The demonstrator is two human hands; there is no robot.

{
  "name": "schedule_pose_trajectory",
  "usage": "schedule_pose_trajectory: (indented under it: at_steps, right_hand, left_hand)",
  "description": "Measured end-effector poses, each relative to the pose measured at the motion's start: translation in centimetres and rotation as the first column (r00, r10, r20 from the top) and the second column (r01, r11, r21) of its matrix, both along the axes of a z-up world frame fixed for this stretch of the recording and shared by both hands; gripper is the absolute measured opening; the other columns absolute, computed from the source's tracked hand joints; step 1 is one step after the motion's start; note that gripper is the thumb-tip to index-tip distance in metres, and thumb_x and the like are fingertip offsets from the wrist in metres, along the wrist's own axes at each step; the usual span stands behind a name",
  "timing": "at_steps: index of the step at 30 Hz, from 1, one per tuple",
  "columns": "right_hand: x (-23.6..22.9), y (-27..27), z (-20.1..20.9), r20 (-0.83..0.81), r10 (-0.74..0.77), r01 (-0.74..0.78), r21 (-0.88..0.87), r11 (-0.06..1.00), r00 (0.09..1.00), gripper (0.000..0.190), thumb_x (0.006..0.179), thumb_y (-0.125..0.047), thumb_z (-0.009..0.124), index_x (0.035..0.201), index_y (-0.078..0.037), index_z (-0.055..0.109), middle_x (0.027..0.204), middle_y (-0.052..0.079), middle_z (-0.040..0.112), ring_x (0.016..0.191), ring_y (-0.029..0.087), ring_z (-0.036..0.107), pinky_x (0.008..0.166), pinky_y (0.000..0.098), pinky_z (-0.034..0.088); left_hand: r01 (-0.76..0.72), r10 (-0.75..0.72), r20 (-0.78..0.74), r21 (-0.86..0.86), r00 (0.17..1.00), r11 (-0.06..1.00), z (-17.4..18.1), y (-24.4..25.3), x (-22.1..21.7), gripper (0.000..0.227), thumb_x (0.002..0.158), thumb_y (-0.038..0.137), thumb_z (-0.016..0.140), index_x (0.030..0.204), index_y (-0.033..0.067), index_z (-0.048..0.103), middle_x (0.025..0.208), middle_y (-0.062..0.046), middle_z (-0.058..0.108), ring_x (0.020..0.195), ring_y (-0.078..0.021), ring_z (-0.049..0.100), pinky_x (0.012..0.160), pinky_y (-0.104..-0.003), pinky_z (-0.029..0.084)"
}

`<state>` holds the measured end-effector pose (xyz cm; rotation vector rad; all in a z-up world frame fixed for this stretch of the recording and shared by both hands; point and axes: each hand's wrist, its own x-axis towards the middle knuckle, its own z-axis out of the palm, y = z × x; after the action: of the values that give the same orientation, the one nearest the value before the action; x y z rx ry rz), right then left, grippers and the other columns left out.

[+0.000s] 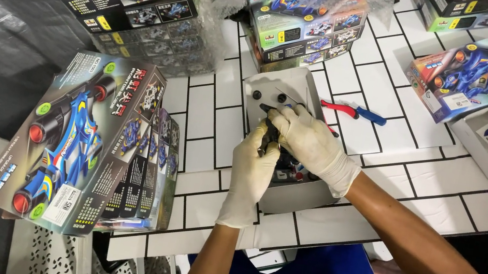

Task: The person assembles a blue toy car by attaching wheels and a chassis to a body, then places it into a box. They repeat the process with a yellow toy car, attaching wheels and a chassis before placing it into a box.

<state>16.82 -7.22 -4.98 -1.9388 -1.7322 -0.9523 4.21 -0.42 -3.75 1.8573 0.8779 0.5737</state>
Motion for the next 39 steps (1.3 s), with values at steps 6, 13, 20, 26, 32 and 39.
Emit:
schedule_pose_trajectory:
  at_steps: [6,13,20,26,32,39]
  right_hand:
    - [2.0,0.9,-2.9,-0.014,0.065,-0.066,-0.041,0.997,0.998,0.015,0.092,-0.014,0.06,0.106,-0.016,0.057,0.089,-0.002,0.056,0.083,0.017,0.064,0.067,0.024,0.056]
    - [2.3,1.0,-3.5,0.035,0.034,-0.033,-0.046,0.998,0.999,0.007,0.095,-0.015,0.061,0.098,-0.016,0.054,0.082,-0.002,0.052,0.074,0.015,0.062,0.065,0.0231,0.053]
    - [0.7,0.2,-1.6,0.001,0.047,-0.046,-0.072,0.996,0.999,0.024,0.088,-0.017,0.066,0.11,-0.018,0.057,0.092,0.0,0.054,0.083,0.017,0.062,0.065,0.0253,0.054]
    - [1.2,0.3,-2.1,0.027,-0.014,0.016,-0.072,0.997,1.0,0.021,0.089,-0.016,0.066,0.108,-0.019,0.059,0.091,-0.001,0.056,0.087,0.016,0.061,0.063,0.0238,0.054]
    - [1.4,0.9,-2.2,-0.1,-0.001,-0.002,-0.022,1.0,0.995,0.022,0.083,-0.009,0.063,0.102,-0.017,0.058,0.084,0.0,0.053,0.079,0.02,0.062,0.065,0.0272,0.056]
    - [4.3,1.9,-5.7,-0.355,-0.015,0.04,0.063,0.997,0.935,0.028,0.079,-0.006,0.067,0.103,-0.018,0.057,0.083,0.0,0.053,0.076,0.022,0.065,0.07,0.0319,0.057]
  left_hand:
    - [-0.027,0.028,0.011,-0.079,1.0,0.997,-0.9,0.4,-0.3,0.042,0.086,0.012,0.062,0.127,0.0088,0.064,0.11,-0.017,0.071,0.103,-0.0277,0.069,0.08,-0.032,0.061]
    - [0.001,-0.001,-0.005,-0.075,1.0,0.997,-0.5,-0.1,-0.5,0.041,0.086,0.012,0.062,0.127,0.0083,0.064,0.111,-0.018,0.071,0.104,-0.0291,0.069,0.082,-0.033,0.061]
    - [0.015,-0.016,-0.023,-0.056,1.0,0.998,0.7,0.0,-0.6,0.036,0.087,0.014,0.063,0.123,0.007,0.065,0.11,-0.017,0.071,0.101,-0.0297,0.071,0.078,-0.034,0.063]
    - [0.021,-0.019,0.025,-0.074,0.999,0.997,2.1,-0.9,-0.4,0.036,0.087,0.012,0.061,0.122,0.0052,0.065,0.112,-0.02,0.07,0.101,-0.0313,0.071,0.077,-0.035,0.064]
    - [-0.038,0.033,-0.023,-0.234,0.999,0.972,0.1,0.5,0.3,0.037,0.091,0.017,0.06,0.128,0.0109,0.064,0.121,-0.017,0.068,0.104,-0.0273,0.069,0.069,-0.035,0.065]
    - [-0.085,0.06,-0.086,-0.32,0.994,0.944,3.6,0.1,-0.1,0.042,0.091,0.022,0.059,0.133,0.02,0.062,0.126,-0.013,0.068,0.1,-0.0241,0.068,0.064,-0.033,0.064]
